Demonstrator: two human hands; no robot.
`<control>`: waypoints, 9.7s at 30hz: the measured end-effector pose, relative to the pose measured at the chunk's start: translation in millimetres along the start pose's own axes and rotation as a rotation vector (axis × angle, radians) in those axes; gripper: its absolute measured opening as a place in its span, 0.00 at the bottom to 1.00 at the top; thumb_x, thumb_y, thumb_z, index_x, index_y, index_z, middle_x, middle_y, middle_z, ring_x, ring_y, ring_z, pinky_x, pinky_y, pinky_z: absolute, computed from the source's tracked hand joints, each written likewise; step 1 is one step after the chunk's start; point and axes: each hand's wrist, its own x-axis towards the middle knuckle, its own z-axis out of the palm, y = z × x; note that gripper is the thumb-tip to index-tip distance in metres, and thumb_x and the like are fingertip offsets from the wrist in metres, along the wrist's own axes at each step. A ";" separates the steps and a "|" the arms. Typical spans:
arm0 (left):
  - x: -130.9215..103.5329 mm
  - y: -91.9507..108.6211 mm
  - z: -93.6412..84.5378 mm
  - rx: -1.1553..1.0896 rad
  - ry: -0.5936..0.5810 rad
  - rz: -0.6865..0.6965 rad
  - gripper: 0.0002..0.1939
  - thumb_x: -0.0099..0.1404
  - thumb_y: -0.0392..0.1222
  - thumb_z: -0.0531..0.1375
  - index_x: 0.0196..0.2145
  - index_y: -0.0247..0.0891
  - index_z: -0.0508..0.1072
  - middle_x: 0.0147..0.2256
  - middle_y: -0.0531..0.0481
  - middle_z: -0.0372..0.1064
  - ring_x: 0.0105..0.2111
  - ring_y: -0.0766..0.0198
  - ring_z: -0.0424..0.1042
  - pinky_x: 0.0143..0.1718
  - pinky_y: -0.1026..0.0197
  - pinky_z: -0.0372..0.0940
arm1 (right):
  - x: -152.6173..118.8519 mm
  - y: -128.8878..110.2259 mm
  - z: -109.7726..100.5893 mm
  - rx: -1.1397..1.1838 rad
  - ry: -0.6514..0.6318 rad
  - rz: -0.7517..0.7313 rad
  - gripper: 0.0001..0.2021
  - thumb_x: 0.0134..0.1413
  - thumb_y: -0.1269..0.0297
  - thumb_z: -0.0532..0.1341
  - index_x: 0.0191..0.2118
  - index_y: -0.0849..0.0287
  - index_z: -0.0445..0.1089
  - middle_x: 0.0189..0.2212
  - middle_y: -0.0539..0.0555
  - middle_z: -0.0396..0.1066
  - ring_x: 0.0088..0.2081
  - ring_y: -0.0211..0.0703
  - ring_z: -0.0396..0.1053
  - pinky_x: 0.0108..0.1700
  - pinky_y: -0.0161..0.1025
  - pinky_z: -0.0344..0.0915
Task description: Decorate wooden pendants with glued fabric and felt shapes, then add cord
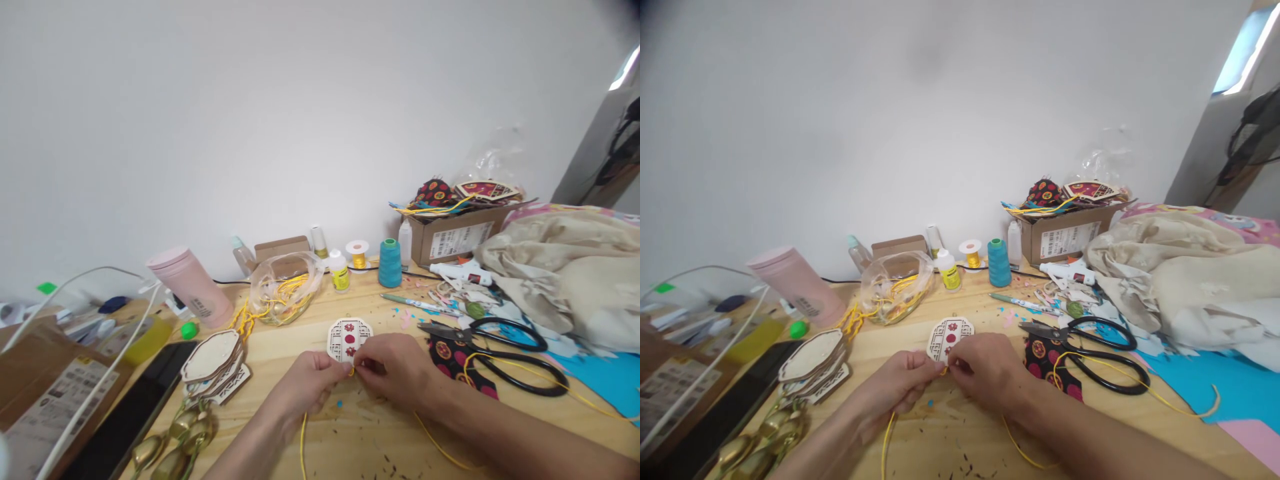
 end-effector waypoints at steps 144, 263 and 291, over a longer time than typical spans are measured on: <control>9.9 -9.6 20.0 -0.297 0.160 0.320 0.17 0.40 0.47 0.66 0.25 0.30 0.75 0.23 0.44 0.73 0.21 0.68 0.67 0.18 0.70 0.53 | 7.6 3.5 2.4 0.915 0.045 0.292 0.07 0.36 0.66 0.60 0.24 0.63 0.72 0.18 0.49 0.71 0.21 0.35 0.65 0.25 0.32 0.59; 14.0 1.4 10.1 -0.162 0.041 0.309 0.15 0.45 0.49 0.60 0.16 0.34 0.68 0.10 0.61 0.50 0.13 0.75 0.44 0.16 0.68 0.35 | 3.3 3.4 -17.3 0.158 0.108 -0.246 0.13 0.56 0.68 0.48 0.39 0.59 0.70 0.26 0.53 0.69 0.29 0.37 0.64 0.31 0.31 0.57; 17.7 -1.8 12.6 -0.209 0.005 0.257 0.18 0.41 0.51 0.63 0.16 0.31 0.69 0.08 0.62 0.47 0.11 0.79 0.40 0.13 0.69 0.32 | 2.8 8.5 -8.9 0.080 0.180 -0.138 0.03 0.46 0.68 0.59 0.29 0.58 0.70 0.22 0.47 0.70 0.24 0.33 0.64 0.26 0.28 0.55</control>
